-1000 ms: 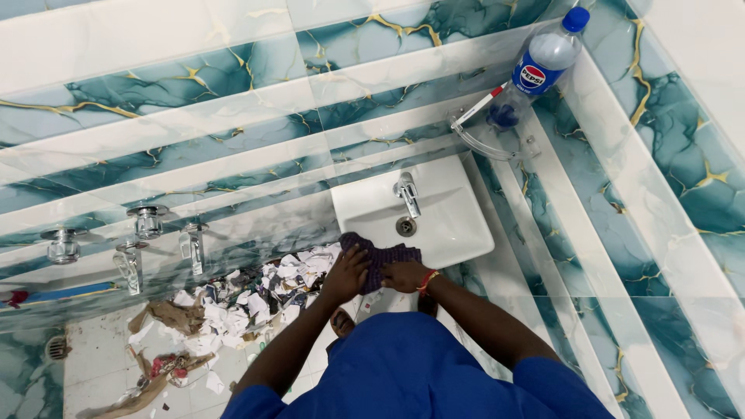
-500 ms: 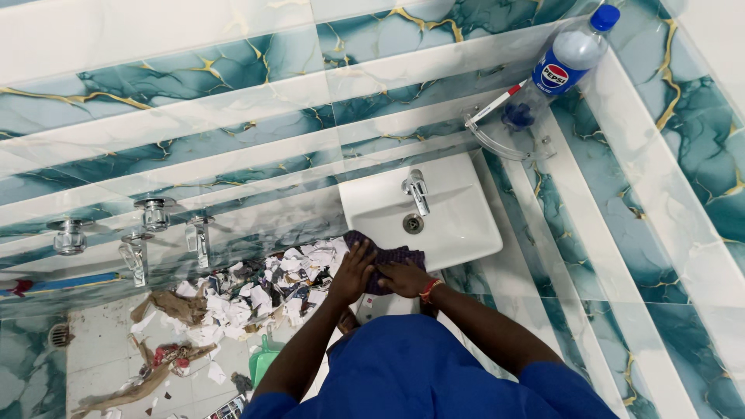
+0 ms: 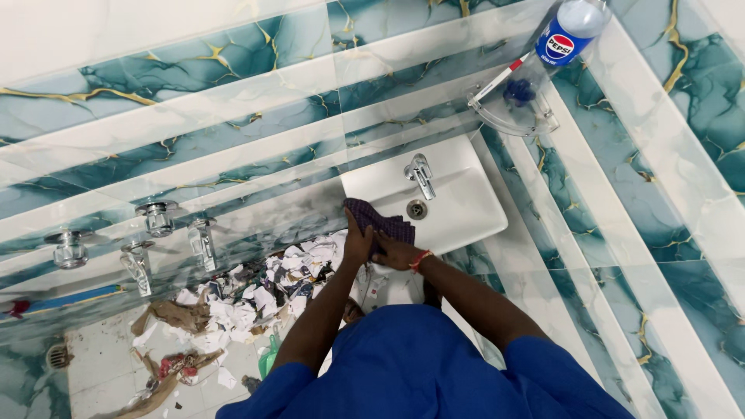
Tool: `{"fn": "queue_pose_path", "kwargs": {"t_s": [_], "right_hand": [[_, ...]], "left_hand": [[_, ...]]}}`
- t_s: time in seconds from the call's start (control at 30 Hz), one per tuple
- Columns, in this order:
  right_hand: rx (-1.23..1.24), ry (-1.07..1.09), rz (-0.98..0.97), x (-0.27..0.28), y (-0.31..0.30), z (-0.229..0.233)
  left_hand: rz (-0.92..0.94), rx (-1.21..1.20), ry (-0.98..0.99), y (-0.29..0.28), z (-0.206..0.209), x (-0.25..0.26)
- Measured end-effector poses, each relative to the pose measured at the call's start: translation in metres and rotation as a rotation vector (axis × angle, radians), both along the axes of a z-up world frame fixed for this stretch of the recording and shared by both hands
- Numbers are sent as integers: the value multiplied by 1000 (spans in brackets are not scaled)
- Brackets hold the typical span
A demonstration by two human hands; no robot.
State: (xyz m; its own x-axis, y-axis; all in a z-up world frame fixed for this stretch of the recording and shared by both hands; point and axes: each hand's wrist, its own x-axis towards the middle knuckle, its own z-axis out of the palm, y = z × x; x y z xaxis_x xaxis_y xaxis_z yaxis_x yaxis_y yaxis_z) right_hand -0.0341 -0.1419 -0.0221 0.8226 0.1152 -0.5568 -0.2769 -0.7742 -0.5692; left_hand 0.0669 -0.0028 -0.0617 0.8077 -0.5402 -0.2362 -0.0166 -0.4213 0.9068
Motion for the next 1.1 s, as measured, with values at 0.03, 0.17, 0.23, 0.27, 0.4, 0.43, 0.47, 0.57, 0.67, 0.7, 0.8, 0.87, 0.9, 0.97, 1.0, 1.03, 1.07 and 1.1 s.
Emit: {"fn": "queue_pose_path", "kwargs": {"t_s": [0.03,0.17,0.23,0.27,0.4,0.43,0.47,0.57,0.67,0.7,0.8,0.87,0.9,0.97,1.0,1.03,1.07,1.1], "right_hand": [[-82,69,43,-11,6,8],[-359,177,206,-51,27,51],[-342,176,213,-59,26,70],[-334,175,218,-61,24,76],[-288,158,160,-62,22,74],[-287,154,141,-62,23,68],[-286,149,121,-61,24,61],[-226,159,86,-39,21,25],[-120,33,79,-14,5,-11],[-85,26,63,-9,-2,-18],[-14,0,19,8,-19,-28],[-1,-15,-8,9,-22,-27],[-41,-2,28,2,-22,-24],[-125,24,99,-15,-23,-15],[-185,61,119,-25,-24,-8],[-243,98,137,-40,-25,-2],[-301,135,155,-52,-26,4],[-292,79,178,-61,-34,12]], "left_hand": [[-19,-18,-16,2,0,-6],[-132,114,167,19,-3,-35],[-174,136,244,26,-2,-50],[-178,74,216,31,-2,-59],[-141,61,171,28,-2,-67],[-111,-5,163,25,-3,-66],[-80,-70,155,21,-4,-63],[-51,-56,136,9,-10,-53],[-57,-35,126,1,-15,-28],[-63,-44,125,-2,-15,-19],[-24,-7,48,-10,-8,2],[34,15,-99,-13,3,9],[22,110,-230,-13,10,8],[-3,296,-490,-10,21,3],[-90,340,-597,-10,24,-2],[-182,385,-703,-7,24,-12],[-274,430,-809,-5,22,-24],[-367,468,-790,-4,18,-37]]}}
